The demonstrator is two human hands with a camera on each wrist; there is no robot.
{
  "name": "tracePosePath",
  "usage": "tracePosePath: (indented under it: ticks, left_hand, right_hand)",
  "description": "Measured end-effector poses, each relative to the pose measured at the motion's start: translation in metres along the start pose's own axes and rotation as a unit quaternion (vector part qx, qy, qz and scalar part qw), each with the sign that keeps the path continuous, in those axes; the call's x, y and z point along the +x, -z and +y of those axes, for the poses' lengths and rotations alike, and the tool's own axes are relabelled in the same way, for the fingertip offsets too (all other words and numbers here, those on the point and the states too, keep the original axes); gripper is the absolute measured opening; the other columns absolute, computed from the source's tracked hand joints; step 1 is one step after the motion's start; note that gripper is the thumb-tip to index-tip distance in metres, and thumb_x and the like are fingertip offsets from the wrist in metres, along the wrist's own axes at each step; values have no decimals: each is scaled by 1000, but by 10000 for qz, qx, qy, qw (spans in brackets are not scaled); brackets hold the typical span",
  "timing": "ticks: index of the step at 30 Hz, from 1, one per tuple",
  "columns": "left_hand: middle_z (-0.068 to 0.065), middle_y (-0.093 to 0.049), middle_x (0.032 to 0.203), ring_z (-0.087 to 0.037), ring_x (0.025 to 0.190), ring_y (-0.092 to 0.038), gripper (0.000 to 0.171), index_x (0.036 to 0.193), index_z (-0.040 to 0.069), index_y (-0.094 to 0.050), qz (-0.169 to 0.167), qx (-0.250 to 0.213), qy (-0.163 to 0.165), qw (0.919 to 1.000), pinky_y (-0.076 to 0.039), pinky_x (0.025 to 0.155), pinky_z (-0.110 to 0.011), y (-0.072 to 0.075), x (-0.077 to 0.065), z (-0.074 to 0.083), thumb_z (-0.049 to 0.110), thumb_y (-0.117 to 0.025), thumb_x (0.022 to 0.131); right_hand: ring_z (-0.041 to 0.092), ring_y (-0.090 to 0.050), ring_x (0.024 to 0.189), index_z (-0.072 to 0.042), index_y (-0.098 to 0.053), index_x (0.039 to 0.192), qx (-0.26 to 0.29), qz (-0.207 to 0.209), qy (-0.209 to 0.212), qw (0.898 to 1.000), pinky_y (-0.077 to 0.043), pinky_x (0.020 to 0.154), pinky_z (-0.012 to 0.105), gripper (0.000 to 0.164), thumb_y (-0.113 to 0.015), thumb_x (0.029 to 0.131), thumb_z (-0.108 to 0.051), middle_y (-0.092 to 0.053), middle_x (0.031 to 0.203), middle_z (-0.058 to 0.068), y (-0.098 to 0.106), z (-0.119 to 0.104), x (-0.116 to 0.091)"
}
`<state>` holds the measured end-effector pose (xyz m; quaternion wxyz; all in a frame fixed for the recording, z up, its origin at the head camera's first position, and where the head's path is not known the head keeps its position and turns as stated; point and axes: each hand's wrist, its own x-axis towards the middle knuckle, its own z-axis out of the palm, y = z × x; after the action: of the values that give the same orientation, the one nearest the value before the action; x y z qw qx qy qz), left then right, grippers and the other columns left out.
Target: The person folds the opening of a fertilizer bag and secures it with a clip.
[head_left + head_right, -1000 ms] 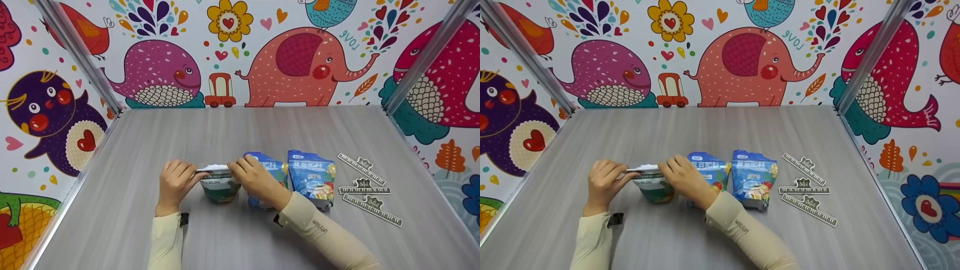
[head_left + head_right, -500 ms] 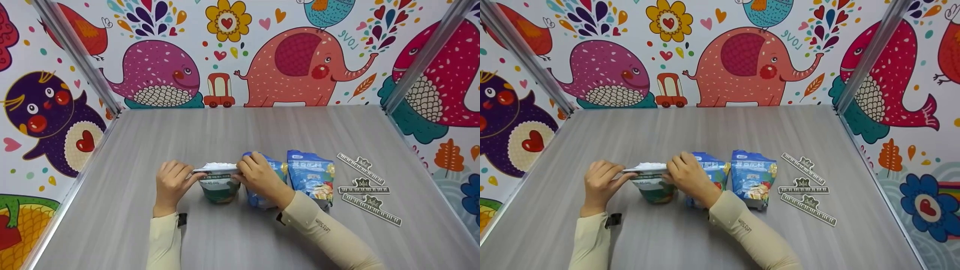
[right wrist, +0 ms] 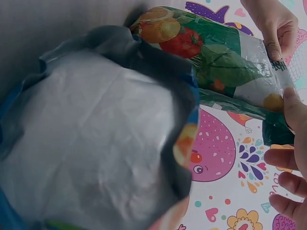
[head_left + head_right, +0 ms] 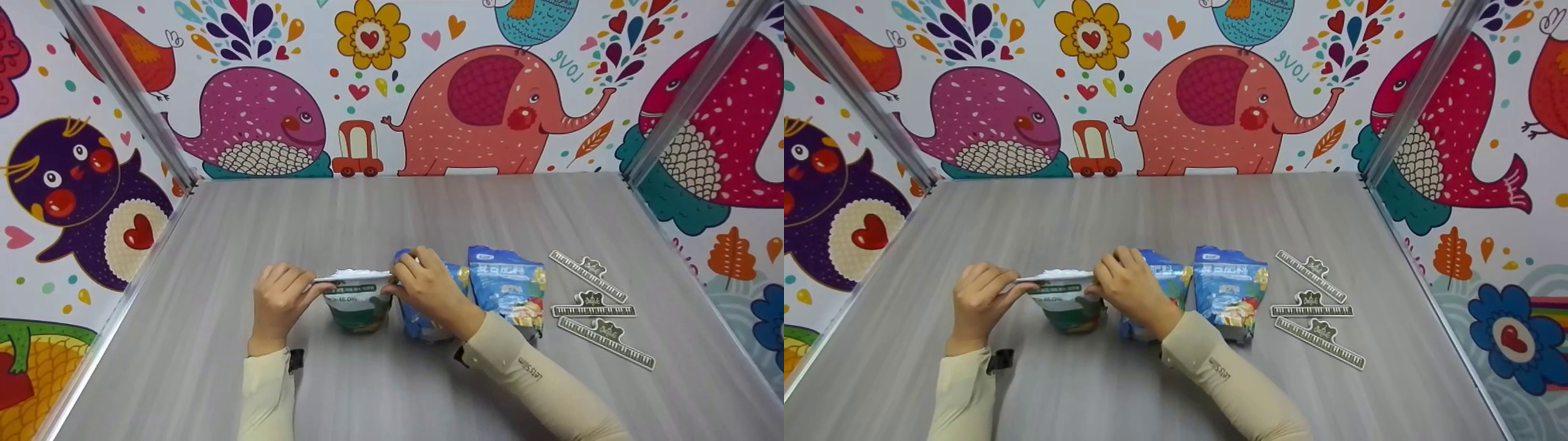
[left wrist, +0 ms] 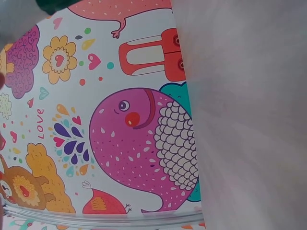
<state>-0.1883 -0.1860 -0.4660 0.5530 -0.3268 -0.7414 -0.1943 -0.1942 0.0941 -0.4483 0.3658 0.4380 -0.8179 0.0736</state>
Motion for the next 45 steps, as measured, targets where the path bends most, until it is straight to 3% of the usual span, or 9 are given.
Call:
tracePosePath:
  ticks: [7, 18, 30, 37, 45]
  left_hand:
    - [-3, -59, 63, -21, 57, -52, 40, 66, 6, -64, 30, 36, 19, 10000, -38, 55, -37, -1, 0, 1, 39, -73, 87]
    - [-4, -58, 62, -21, 56, -53, 40, 65, 6, -63, 46, -46, 16, 10000, -40, 54, -38, -1, 0, 2, 38, -74, 87]
    - [-4, -58, 61, -21, 55, -52, 40, 64, 6, -62, 74, 43, -95, 9999, -38, 52, -37, -3, 0, 3, 37, -74, 88]
    - [-4, -59, 61, -20, 55, -52, 40, 65, 6, -63, 81, 111, -71, 9999, -38, 52, -37, -3, -1, 3, 37, -74, 88]
    - [-4, -58, 61, -21, 55, -52, 40, 65, 6, -63, 107, 71, -82, 9999, -38, 52, -38, -3, -2, 3, 37, -73, 88]
  right_hand:
    - [23, -53, 85, -7, -62, 94, -157, 30, -44, 9999, -46, 73, 33, 36, -71, 89, -41, -59, 87, 4, 2, 0, 1]
    - [22, -52, 85, -7, -63, 97, 68, -144, -207, 9997, -44, 72, 32, 33, -71, 90, -38, -59, 87, 3, 1, -1, 0]
    - [24, -54, 88, -7, -60, 97, -51, -179, -291, 9994, -47, 78, 37, 35, -68, 93, -40, -60, 90, 5, 1, -4, -4]
    - [23, -54, 89, -8, -60, 97, -38, -392, -346, 9986, -48, 80, 38, 34, -71, 91, -40, -60, 91, 4, 6, -5, -2]
    - [24, -55, 95, -11, -62, 108, 147, -641, -476, 9967, -48, 83, 40, 39, -69, 92, -45, -62, 103, 5, 12, -4, -4]
